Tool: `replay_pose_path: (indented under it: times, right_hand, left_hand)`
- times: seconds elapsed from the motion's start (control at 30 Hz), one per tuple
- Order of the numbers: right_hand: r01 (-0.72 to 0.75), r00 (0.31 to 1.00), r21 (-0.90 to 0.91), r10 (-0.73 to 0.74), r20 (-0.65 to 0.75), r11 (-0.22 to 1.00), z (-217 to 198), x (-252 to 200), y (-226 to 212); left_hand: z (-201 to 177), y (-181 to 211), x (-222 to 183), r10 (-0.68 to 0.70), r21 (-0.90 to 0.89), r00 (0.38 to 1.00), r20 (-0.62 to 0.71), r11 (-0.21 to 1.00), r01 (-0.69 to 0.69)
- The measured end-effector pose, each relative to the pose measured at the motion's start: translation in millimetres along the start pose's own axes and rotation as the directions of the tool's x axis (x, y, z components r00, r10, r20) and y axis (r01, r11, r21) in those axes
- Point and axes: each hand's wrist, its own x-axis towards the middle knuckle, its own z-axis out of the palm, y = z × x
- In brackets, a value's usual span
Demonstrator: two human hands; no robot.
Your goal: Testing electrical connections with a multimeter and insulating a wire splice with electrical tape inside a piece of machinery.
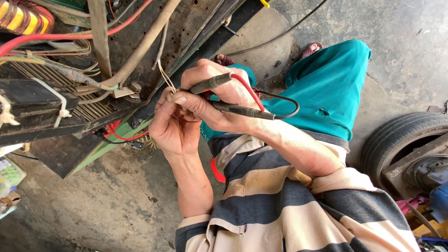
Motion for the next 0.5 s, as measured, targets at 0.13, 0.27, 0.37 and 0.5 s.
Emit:
replay_pose_path:
  times: [0.13, 0.27, 0.37, 0.5]
  right_hand:
    - [0.012, 1.000, 0.005, -0.012, -0.008, 1.000, -2, 0, 1]
    - [0.032, 0.999, 0.032, -0.031, -0.011, 0.999, -2, -1, 2]
    - [-0.005, 1.000, 0.010, 0.005, -0.016, 1.000, 0, -3, 4]
    - [0.016, 1.000, 0.001, -0.016, -0.025, 1.000, 2, -4, 9]
  left_hand:
    - [-7, -3, 0, 0.022, -0.022, 1.000, 0.001, 1.000, -0.022]
    - [-4, -5, 0, 0.021, -0.032, 1.000, 0.016, 0.999, -0.021]
    - [-8, -5, 0, 0.026, -0.038, 1.000, 0.014, 0.999, -0.026]
    - [-6, -5, 0, 0.003, -0.037, 1.000, 0.026, 0.999, -0.002]
